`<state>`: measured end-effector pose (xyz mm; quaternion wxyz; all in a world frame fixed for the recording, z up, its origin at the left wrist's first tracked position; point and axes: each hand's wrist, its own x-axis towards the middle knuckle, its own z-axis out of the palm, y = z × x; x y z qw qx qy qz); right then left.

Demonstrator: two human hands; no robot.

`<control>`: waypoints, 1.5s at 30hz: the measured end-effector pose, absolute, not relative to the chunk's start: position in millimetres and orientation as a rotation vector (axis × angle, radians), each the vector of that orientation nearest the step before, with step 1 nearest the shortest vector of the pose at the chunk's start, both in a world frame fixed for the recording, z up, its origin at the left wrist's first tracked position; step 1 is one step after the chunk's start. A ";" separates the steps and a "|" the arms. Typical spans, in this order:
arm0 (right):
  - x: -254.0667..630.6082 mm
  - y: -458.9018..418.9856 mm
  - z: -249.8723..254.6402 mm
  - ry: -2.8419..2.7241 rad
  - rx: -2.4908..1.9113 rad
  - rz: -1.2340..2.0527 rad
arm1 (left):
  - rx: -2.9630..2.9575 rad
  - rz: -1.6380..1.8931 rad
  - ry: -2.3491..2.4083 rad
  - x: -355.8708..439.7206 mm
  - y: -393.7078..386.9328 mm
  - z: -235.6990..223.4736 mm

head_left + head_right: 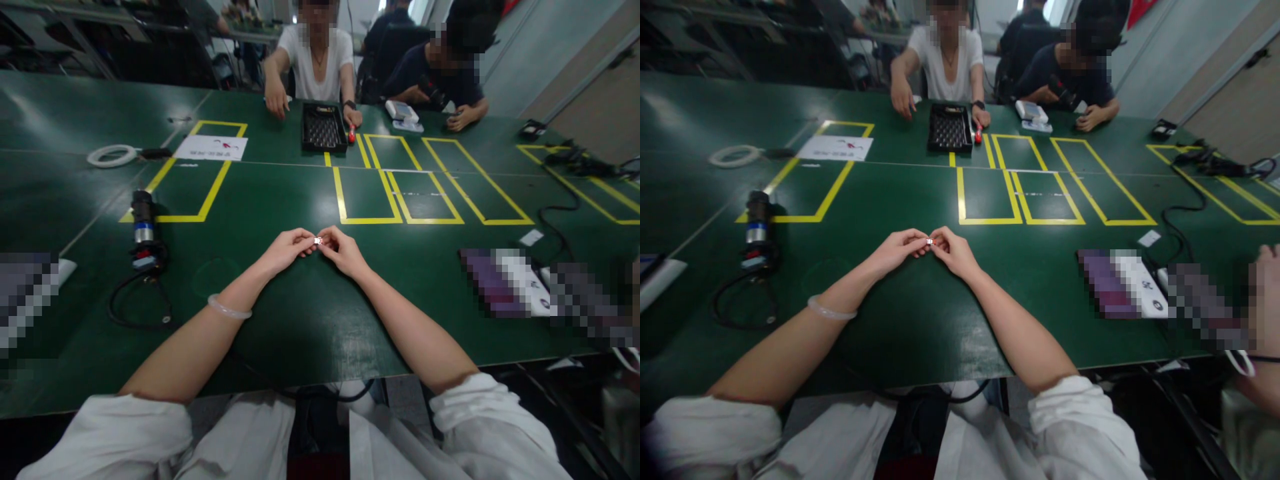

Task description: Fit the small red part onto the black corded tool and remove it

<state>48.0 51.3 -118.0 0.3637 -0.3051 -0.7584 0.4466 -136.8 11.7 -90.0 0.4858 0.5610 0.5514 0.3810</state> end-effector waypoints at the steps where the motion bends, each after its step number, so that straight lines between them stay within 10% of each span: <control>1: 48.1 51.1 -117.5 -1.953 -0.781 1.153 | 1.370 0.935 1.335 -136.6 11.4 -90.6; 45: 46.8 55.4 -121.7 -1.961 -0.760 1.110 | 1.420 1.044 1.272 -139.9 10.3 -97.5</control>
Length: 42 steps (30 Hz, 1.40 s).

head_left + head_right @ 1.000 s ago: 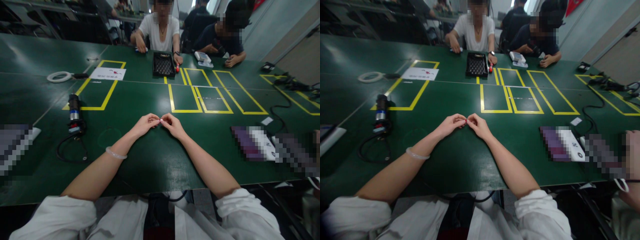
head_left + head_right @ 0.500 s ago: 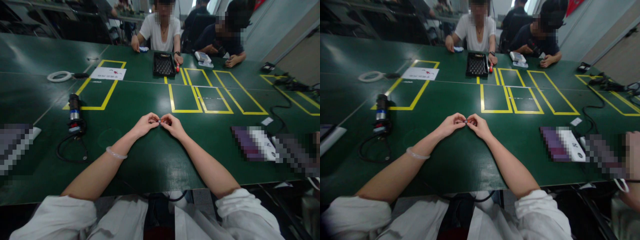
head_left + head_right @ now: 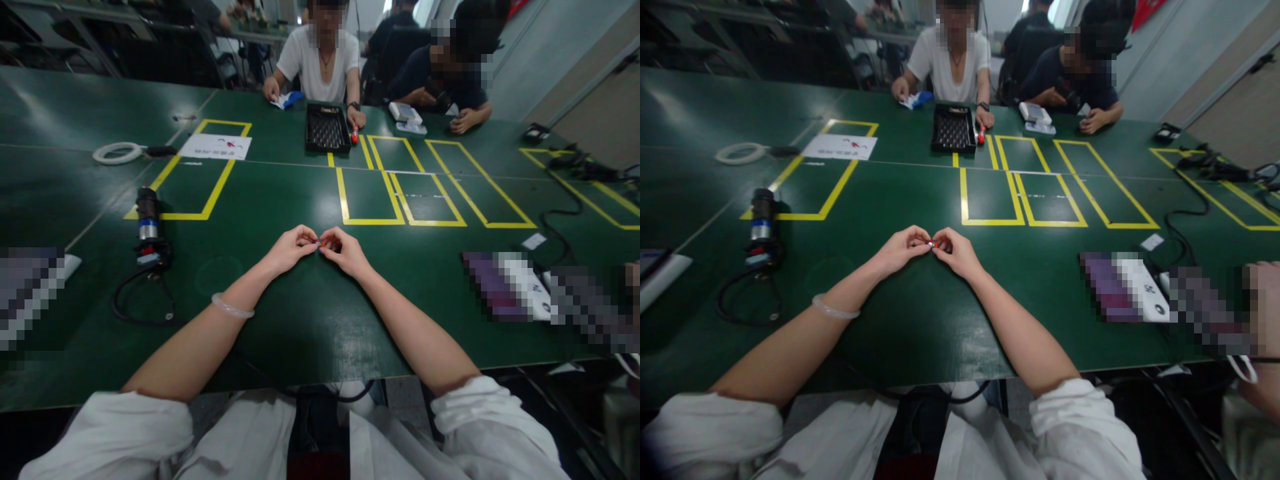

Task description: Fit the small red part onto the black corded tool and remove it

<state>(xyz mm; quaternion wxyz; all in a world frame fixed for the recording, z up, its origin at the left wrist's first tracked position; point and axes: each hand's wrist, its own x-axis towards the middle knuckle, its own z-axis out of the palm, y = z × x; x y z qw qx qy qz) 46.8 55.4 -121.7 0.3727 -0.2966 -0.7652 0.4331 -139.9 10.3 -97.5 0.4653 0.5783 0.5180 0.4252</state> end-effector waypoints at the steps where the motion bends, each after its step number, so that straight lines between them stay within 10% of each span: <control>1: 47.0 55.4 -121.8 -1.964 -0.756 1.108 | 1.417 1.043 1.273 -139.8 10.3 -97.1; 42: 47.8 53.7 -119.1 -2.014 -0.760 1.044 | 1.333 1.008 1.285 -138.8 8.6 -89.9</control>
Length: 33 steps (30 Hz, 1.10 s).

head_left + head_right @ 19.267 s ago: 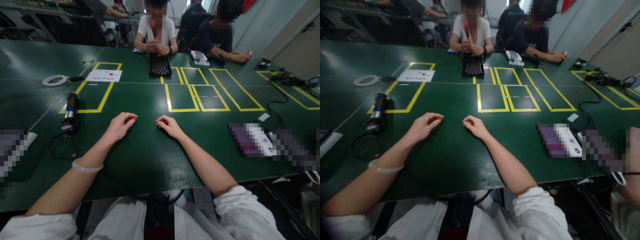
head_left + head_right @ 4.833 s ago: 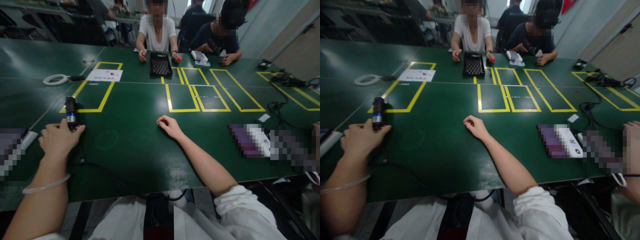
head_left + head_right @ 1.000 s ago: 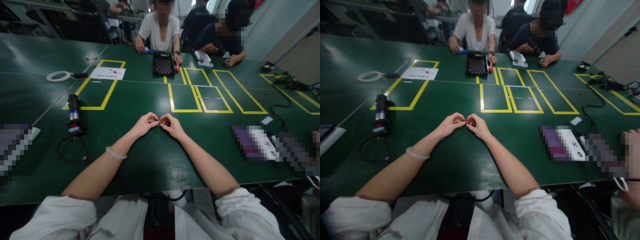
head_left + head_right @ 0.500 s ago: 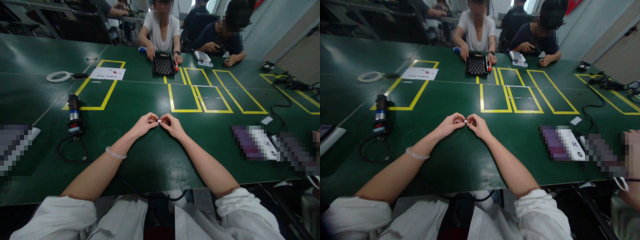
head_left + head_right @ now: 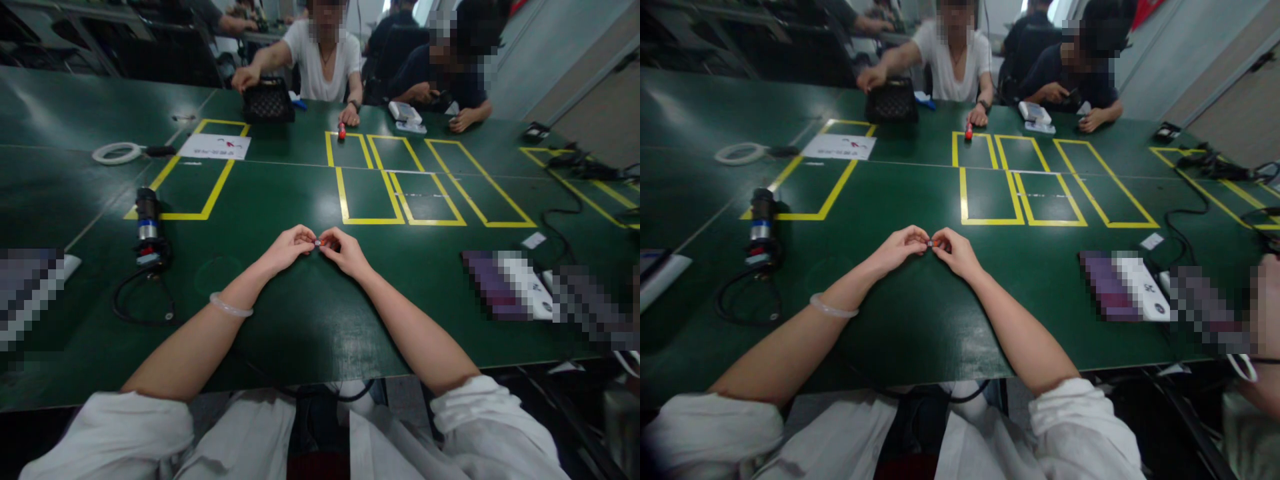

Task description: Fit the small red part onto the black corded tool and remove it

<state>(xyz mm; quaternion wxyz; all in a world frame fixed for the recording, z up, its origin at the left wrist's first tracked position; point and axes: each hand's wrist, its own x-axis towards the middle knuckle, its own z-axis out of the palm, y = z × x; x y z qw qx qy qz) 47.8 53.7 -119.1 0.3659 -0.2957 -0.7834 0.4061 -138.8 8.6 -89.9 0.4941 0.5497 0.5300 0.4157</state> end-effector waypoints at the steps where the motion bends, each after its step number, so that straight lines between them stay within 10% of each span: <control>1: 47.8 53.7 -119.3 -2.018 -0.754 1.039 | 1.334 1.008 1.286 -138.7 8.6 -90.0; 33: 47.2 50.2 -117.2 -2.093 -0.806 0.915 | 1.363 0.984 1.303 -140.4 8.1 -87.7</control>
